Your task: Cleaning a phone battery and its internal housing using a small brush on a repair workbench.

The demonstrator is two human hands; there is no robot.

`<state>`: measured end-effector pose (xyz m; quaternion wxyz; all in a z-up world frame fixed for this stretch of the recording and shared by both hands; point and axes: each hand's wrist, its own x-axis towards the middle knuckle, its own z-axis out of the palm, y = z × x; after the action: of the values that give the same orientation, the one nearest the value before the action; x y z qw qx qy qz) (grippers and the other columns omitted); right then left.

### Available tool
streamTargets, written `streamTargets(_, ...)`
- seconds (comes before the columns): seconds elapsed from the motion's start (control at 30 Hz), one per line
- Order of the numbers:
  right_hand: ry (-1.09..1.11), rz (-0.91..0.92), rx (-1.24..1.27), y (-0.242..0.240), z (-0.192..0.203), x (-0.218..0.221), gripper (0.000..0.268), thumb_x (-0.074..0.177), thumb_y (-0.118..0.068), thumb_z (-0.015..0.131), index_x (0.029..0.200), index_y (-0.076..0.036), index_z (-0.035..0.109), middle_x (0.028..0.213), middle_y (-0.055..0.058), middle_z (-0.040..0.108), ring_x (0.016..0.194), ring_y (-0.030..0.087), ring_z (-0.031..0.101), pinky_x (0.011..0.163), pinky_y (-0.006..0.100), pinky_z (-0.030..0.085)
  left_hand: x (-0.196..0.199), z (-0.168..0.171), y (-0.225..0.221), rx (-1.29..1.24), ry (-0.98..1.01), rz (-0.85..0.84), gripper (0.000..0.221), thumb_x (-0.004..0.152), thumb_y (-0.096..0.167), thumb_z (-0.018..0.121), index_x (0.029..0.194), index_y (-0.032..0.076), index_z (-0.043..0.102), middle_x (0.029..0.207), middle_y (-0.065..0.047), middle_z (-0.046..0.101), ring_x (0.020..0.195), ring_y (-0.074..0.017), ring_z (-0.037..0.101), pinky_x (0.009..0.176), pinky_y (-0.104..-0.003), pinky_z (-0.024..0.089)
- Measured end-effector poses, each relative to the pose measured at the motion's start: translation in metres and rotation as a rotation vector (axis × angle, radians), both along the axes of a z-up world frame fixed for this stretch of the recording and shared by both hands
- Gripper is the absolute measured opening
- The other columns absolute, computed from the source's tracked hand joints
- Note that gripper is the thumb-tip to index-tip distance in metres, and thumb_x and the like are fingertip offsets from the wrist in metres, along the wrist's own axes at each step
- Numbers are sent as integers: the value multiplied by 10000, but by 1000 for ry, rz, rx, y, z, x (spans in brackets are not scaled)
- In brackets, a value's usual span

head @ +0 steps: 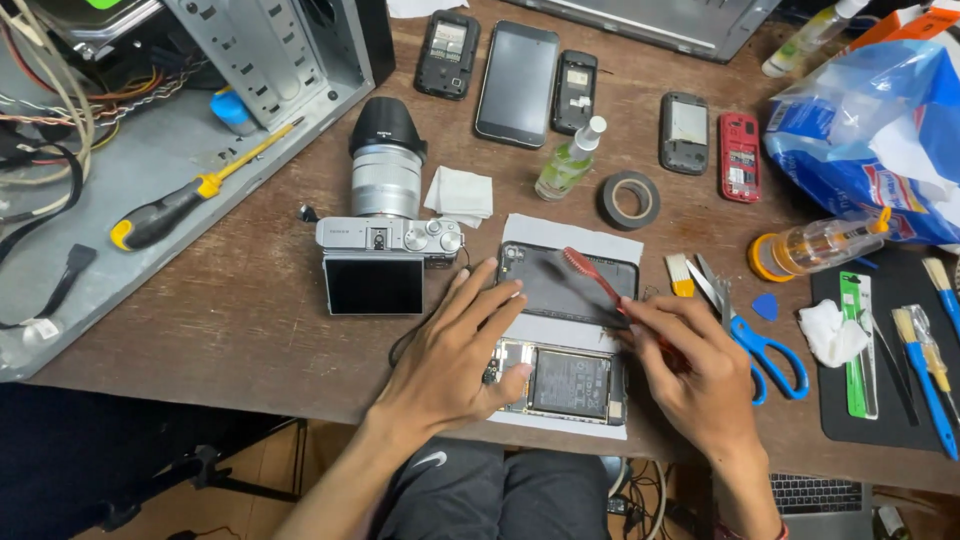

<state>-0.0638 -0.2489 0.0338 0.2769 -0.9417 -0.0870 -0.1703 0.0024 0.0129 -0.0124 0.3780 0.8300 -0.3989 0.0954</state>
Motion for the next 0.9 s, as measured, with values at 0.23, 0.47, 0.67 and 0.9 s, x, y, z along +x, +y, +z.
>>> streamTargets(0.23,35,112,-127,8,-3,22,380,949,38,604,1285,-104,711,1172,102,663,1033,254,674,941,349,517,1,2,-2,-48,-7,37,658,976,464,405,1253,-81,648,1359,-241,622,1417,-472,419,1187,-639,303)
streamTargets(0.47,-31,196,-358,18,-7,40,378,904,-15,734,1262,-136,713,1177,66,670,885,237,673,717,344,583,-1,4,-4,-77,20,69,614,901,408,492,1228,-83,661,1329,-233,650,1419,-477,417,1183,-626,317)
streamTargets(0.67,-15,235,-357,10,-3,41,328,882,-74,761,1206,-122,728,1173,66,678,888,242,711,703,366,598,-2,3,-4,-41,47,63,625,869,395,513,1255,-76,652,1351,-227,641,1430,-467,402,1194,-616,305)
streamTargets(0.9,9,205,-272,2,-10,40,355,906,-10,711,1255,-73,719,1173,101,667,938,263,706,776,373,592,0,2,-4,-33,64,60,648,887,408,476,1278,-82,640,1375,-229,628,1450,-450,377,1213,-610,271)
